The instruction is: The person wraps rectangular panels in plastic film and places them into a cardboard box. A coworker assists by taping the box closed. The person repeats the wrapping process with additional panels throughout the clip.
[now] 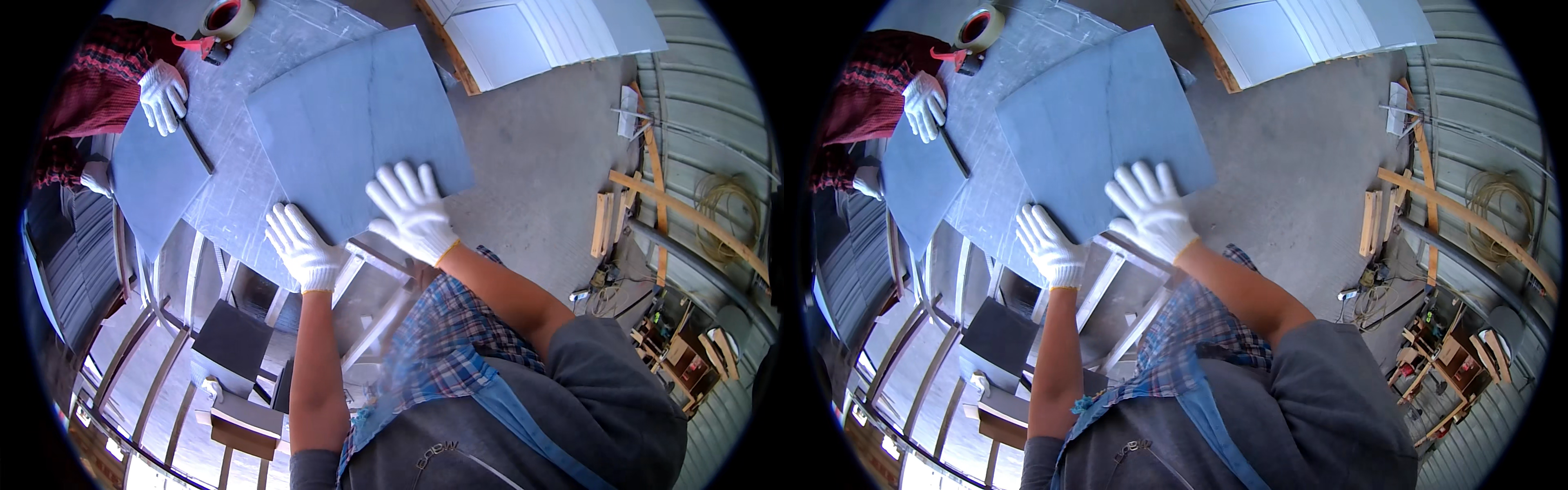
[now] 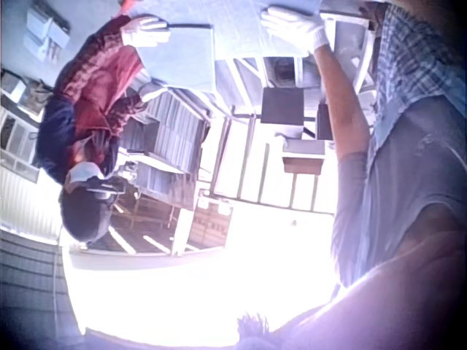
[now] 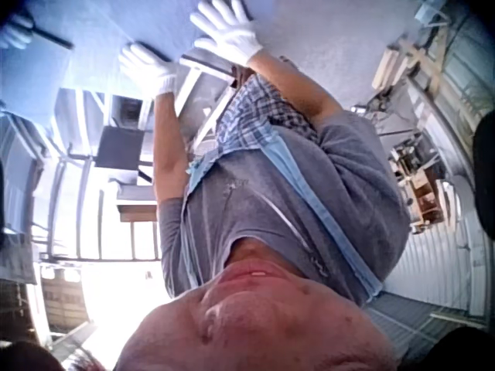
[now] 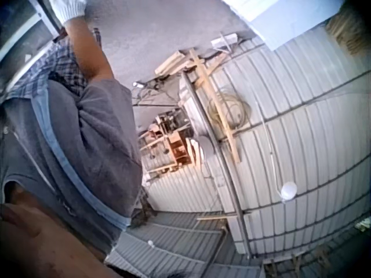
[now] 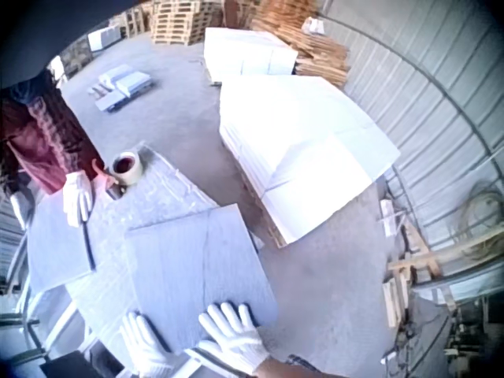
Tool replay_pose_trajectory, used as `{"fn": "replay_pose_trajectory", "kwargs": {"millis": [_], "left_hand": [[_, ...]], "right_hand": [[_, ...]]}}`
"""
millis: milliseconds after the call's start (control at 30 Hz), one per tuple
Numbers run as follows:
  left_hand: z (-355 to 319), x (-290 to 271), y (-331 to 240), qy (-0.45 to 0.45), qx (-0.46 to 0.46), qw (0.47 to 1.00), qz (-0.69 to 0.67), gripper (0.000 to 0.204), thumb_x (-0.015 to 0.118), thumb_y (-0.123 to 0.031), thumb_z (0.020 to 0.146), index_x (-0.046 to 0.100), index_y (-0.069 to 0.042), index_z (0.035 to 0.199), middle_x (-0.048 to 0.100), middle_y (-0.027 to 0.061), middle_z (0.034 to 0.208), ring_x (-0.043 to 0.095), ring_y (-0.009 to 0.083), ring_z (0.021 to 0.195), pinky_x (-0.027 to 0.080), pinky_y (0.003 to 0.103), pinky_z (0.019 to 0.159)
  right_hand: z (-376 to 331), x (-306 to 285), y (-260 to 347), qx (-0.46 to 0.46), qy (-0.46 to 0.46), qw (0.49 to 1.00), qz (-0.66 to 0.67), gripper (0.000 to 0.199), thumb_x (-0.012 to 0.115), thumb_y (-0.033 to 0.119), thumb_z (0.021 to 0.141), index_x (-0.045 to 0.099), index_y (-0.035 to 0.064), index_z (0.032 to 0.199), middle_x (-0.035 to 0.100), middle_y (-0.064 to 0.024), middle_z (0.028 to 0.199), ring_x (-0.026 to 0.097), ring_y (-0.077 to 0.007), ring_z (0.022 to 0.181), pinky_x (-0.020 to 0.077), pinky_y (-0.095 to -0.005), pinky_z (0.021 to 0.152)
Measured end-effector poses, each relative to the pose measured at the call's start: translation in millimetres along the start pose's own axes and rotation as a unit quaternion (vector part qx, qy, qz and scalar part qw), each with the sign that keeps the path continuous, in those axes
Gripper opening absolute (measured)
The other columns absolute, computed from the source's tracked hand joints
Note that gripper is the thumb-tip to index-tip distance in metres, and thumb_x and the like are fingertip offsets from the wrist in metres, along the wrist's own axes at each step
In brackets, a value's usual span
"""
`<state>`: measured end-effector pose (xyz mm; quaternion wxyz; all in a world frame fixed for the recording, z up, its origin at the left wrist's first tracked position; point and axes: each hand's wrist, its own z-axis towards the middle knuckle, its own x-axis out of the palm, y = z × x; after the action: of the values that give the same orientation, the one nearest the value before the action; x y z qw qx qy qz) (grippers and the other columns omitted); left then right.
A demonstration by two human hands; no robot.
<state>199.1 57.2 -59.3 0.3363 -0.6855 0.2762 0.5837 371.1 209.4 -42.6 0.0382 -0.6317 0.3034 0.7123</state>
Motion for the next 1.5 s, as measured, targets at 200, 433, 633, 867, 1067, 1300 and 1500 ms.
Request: {"fn": "replay_pose_trajectory", "kwargs": {"millis": [200, 433, 633, 867, 1067, 1300, 1500], "left_hand": [[-3, 5, 2, -0.054, 0.005, 0.998, -0.018, 0.095, 0.075, -0.041, 0.077, 0.036, 0.011, 0.147, 0.035, 0.0316, 0.155, 0.027, 0.0497, 0.148, 0.019, 0.059, 0.122], [-11, -16, 16, 0.012, -0.054, 0.996, -0.066, 0.120, 0.092, -0.040, 0.059, 0.031, 0.006, 0.152, 0.034, 0.0288, 0.157, 0.027, 0.0470, 0.149, 0.020, 0.057, 0.123], [-64, -29, 45, -0.037, -0.198, 0.975, -0.096, 0.113, 0.089, -0.035, 0.065, 0.030, 0.004, 0.153, 0.034, 0.0327, 0.155, 0.032, 0.0481, 0.146, 0.031, 0.055, 0.118], [-112, -35, 59, -0.065, -0.444, 0.766, -0.461, 0.083, 0.069, -0.042, 0.091, 0.034, 0.003, 0.151, 0.048, 0.0329, 0.146, 0.049, 0.0450, 0.136, 0.039, 0.044, 0.113], [-109, -39, 74, -0.041, -0.442, 0.752, -0.487, 0.076, 0.064, -0.047, 0.095, 0.040, 0.000, 0.150, 0.058, 0.0268, 0.139, 0.058, 0.0386, 0.128, 0.045, 0.042, 0.106], [-111, -58, 87, -0.033, -0.457, 0.754, -0.472, 0.077, 0.064, -0.047, 0.093, 0.043, 0.001, 0.149, 0.057, 0.0269, 0.141, 0.056, 0.0381, 0.131, 0.043, 0.040, 0.109], [-195, -35, 101, -0.008, -0.499, 0.722, -0.480, 0.076, 0.064, -0.049, 0.092, 0.045, 0.000, 0.148, 0.060, 0.0266, 0.137, 0.057, 0.0390, 0.129, 0.044, 0.042, 0.109]], "right_hand": [[-1, -19, -76, 0.444, -0.075, 0.891, 0.064, 0.082, 0.046, 0.059, 0.101, 0.026, 0.0031, 0.158, 0.045, -0.0281, 0.151, 0.052, -0.0459, 0.131, 0.0401, -0.0448, 0.112], [-7, -20, -60, 0.443, -0.029, 0.856, 0.264, 0.049, 0.051, 0.043, 0.105, 0.063, -0.0026, 0.119, 0.069, -0.0173, 0.108, 0.064, -0.0282, 0.099, 0.0474, -0.0407, 0.091], [-47, 4, 39, 0.469, 0.049, 0.682, 0.560, 0.041, 0.051, 0.036, 0.107, 0.055, 0.0002, 0.125, 0.063, -0.0110, 0.112, 0.066, -0.0231, 0.096, 0.0607, -0.0404, 0.071], [-76, 55, 117, 0.547, 0.121, 0.436, 0.704, 0.046, 0.060, 0.034, 0.104, 0.044, 0.0058, 0.136, 0.056, -0.0176, 0.133, 0.057, -0.0367, 0.123, 0.0479, -0.0619, 0.103], [-79, 63, 163, 0.520, 0.242, 0.429, 0.698, 0.048, 0.053, 0.043, 0.106, 0.047, 0.0054, 0.135, 0.057, -0.0169, 0.137, 0.055, -0.0379, 0.127, 0.0501, -0.0539, 0.103], [-66, 90, 185, 0.506, 0.273, 0.436, 0.692, 0.052, 0.053, 0.045, 0.105, 0.049, 0.0031, 0.135, 0.056, -0.0185, 0.134, 0.056, -0.0384, 0.125, 0.0510, -0.0528, 0.102], [-67, 75, 184, 0.459, 0.352, 0.456, 0.676, 0.073, 0.040, 0.052, 0.107, 0.026, 0.0009, 0.157, 0.031, -0.0244, 0.160, 0.035, -0.0384, 0.145, 0.0349, -0.0523, 0.119]]}}
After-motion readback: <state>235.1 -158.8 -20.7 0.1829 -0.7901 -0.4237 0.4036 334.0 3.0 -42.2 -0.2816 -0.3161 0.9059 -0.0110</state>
